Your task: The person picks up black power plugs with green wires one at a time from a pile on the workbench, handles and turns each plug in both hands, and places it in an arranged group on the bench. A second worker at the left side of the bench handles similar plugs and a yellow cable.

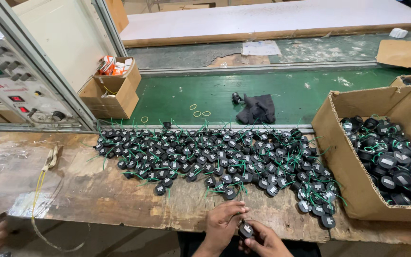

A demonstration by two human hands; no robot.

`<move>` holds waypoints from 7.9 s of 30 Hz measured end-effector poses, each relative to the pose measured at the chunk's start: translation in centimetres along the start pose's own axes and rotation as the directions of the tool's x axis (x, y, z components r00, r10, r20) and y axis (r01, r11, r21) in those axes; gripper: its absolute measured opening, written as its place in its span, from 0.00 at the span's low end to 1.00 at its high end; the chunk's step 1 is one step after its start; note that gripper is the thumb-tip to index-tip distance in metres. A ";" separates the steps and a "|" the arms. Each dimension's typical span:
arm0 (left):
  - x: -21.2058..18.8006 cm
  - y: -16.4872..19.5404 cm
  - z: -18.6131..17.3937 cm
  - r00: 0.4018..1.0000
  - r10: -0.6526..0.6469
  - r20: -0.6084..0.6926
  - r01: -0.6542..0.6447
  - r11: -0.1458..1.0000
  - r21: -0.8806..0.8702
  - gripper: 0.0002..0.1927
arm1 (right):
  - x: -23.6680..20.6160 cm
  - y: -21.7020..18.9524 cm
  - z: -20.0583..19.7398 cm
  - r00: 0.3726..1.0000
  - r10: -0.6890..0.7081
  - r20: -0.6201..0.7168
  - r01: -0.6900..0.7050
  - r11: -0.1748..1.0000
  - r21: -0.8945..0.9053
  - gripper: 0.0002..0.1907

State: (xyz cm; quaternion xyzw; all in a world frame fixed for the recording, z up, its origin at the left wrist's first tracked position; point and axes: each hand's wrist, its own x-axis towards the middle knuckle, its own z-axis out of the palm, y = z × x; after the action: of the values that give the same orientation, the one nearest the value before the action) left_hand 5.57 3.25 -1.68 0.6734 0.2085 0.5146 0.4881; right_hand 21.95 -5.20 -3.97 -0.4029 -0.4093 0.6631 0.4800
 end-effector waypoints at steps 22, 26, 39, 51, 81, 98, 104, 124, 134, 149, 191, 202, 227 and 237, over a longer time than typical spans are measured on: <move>-3.8 -0.3 0.8 0.966 -0.259 -0.026 0.255 0.962 -0.093 0.12 | -2.1 -0.7 0.3 0.866 -0.500 -0.006 0.357 0.626 -0.693 0.22; -3.0 1.9 -0.3 0.988 0.152 0.032 -0.154 0.944 0.291 0.14 | -2.4 0.1 0.2 0.949 -0.279 -0.149 0.177 0.858 -0.482 0.22; 1.8 -1.3 -6.7 0.896 0.117 -0.429 0.285 0.589 0.756 0.24 | -3.4 -2.4 1.2 0.845 -0.516 0.139 0.470 0.596 -0.651 0.24; 0.9 -3.0 -8.4 0.829 -0.221 -0.515 0.314 0.944 0.100 0.08 | -3.9 -2.4 1.2 0.881 -0.464 0.088 0.399 0.631 -0.665 0.22; 0.7 -2.4 -8.6 0.802 -0.093 -0.590 0.158 0.986 0.059 0.08 | -4.2 0.0 -0.5 0.940 -0.297 0.169 0.342 0.829 -0.443 0.12; -2.4 4.3 0.3 0.980 0.138 0.144 -0.166 0.964 0.208 0.11 | -4.9 0.5 -0.7 0.996 -0.037 0.081 0.055 0.971 -0.234 0.24; -2.9 4.7 0.3 0.975 0.069 0.212 -0.105 0.981 0.164 0.12 | -5.0 -0.4 -0.6 0.971 -0.151 -0.185 0.017 0.815 -0.579 0.21; 1.4 -1.8 -4.4 0.895 -0.210 -0.394 0.349 0.880 0.322 0.13 | -4.9 -0.8 0.1 0.984 -0.176 0.005 0.169 0.932 -0.320 0.26; -2.6 -1.9 -3.5 0.825 -0.167 -0.539 0.152 0.986 -0.073 0.07 | -5.1 0.0 -0.6 0.947 -0.306 -0.101 0.250 0.895 -0.369 0.14; -2.5 3.4 -0.9 0.966 0.064 0.250 -0.086 0.993 0.075 0.12 | -4.7 -1.8 0.3 0.908 -0.419 -0.009 0.300 0.664 -0.685 0.24; -1.0 2.7 1.7 0.996 -0.080 -0.036 0.084 0.987 0.135 0.08 | -2.1 -2.8 0.2 0.993 -0.097 0.068 0.117 0.889 -0.443 0.42; -2.5 4.0 -1.4 0.970 0.067 0.233 -0.087 0.993 0.077 0.11 | -3.9 1.0 -1.4 0.980 0.105 0.167 -0.129 0.982 0.136 0.24; 0.4 -0.9 -0.9 0.949 -0.248 -0.194 0.188 0.940 -0.283 0.10 | -3.1 -2.0 1.0 0.962 -0.229 -0.151 0.153 0.905 -0.398 0.38; -0.6 2.9 -0.7 0.949 0.210 0.234 -0.261 0.942 0.212 0.12 | -3.1 -0.4 1.0 0.950 -0.075 -0.303 -0.030 0.945 -0.327 0.15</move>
State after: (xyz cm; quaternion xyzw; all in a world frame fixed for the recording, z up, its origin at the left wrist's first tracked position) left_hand 4.08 1.85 0.55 0.7978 0.1347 0.4672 0.3565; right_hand 21.85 -8.23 -2.81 -0.5715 -0.4375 0.5086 0.4725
